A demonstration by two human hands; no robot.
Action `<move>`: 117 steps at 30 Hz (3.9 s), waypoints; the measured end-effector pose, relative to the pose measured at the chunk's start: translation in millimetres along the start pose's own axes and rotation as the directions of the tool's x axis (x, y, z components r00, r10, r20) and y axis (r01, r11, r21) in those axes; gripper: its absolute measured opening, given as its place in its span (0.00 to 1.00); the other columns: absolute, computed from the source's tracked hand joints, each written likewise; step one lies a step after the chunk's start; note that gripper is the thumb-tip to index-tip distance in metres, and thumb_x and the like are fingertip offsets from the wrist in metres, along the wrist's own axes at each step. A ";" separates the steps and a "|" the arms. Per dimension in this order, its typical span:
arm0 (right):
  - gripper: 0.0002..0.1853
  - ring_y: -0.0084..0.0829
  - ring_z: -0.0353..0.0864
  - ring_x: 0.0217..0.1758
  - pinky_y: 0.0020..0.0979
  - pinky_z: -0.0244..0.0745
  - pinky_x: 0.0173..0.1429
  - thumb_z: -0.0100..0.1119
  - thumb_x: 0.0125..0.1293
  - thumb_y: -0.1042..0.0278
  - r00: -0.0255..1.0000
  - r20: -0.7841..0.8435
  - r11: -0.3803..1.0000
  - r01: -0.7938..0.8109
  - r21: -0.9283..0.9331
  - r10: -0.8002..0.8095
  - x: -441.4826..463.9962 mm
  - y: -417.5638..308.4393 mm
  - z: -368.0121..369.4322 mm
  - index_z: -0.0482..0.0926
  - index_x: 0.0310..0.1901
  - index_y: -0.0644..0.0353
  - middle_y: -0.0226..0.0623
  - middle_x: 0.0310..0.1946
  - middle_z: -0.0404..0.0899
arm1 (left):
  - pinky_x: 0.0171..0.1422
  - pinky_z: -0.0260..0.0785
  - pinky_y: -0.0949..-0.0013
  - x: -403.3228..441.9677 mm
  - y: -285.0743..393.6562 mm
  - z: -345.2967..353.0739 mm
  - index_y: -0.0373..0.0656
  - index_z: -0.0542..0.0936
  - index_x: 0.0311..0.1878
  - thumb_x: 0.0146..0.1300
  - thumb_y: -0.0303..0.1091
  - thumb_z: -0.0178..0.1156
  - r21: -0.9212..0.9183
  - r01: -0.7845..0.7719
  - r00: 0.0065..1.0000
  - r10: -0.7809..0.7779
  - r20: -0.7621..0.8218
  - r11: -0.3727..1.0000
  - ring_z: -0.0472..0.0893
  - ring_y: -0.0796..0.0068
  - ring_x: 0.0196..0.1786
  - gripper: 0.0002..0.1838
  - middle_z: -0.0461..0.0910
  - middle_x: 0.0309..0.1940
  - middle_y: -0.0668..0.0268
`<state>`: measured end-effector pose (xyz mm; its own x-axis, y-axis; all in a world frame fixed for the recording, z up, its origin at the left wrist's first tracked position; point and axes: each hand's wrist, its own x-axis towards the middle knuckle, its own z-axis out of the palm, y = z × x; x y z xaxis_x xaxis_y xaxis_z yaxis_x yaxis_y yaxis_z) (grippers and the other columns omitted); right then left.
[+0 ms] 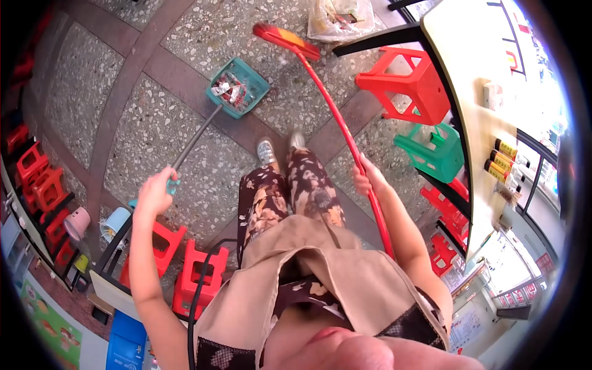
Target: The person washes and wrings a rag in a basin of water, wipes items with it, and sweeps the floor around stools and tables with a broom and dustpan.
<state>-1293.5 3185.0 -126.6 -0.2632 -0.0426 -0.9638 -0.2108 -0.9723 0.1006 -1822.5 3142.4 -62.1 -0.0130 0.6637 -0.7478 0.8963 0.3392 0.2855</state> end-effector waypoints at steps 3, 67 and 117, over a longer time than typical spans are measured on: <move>0.28 0.17 0.45 0.04 0.23 0.42 0.09 0.39 0.63 0.33 0.998 -0.061 0.999 0.030 -0.020 -0.031 -4.0 -1.1 15.1 0.60 0.20 0.50 0.19 0.06 0.50 | 0.41 0.66 0.52 44.6 33.5 -50.2 0.47 0.71 0.40 0.44 0.19 0.52 0.076 0.044 0.989 -0.054 0.140 0.996 0.76 0.45 0.42 0.17 0.78 0.32 0.51; 0.29 0.17 0.47 0.04 0.24 0.46 0.09 0.39 0.62 0.31 0.979 -0.066 0.784 0.194 0.590 -0.193 12.1 -459.7 141.2 0.60 0.19 0.49 0.19 0.05 0.47 | 0.40 0.69 0.69 393.6 92.9 -462.2 0.44 0.70 0.38 0.47 0.17 0.52 0.055 0.167 0.980 -0.172 0.098 0.984 0.78 0.69 0.31 0.14 0.76 0.25 0.63; 0.24 0.14 0.55 0.07 0.18 0.50 0.12 0.43 0.67 0.45 0.769 -0.198 0.305 0.456 0.836 -0.607 26.4 -844.9 124.9 0.59 0.16 0.48 0.17 0.06 0.54 | 0.43 0.68 0.60 578.6 218.9 -613.5 0.47 0.75 0.45 0.42 0.23 0.59 -0.004 0.069 0.974 -0.068 -0.216 0.998 0.79 0.53 0.36 0.21 0.78 0.30 0.55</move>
<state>-1239.8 4034.1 -206.2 0.1123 0.5120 -0.8516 -0.9714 -0.1240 -0.2026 -1905.6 4009.7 -64.6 -0.1695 0.7672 -0.6186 0.8916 0.3868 0.2354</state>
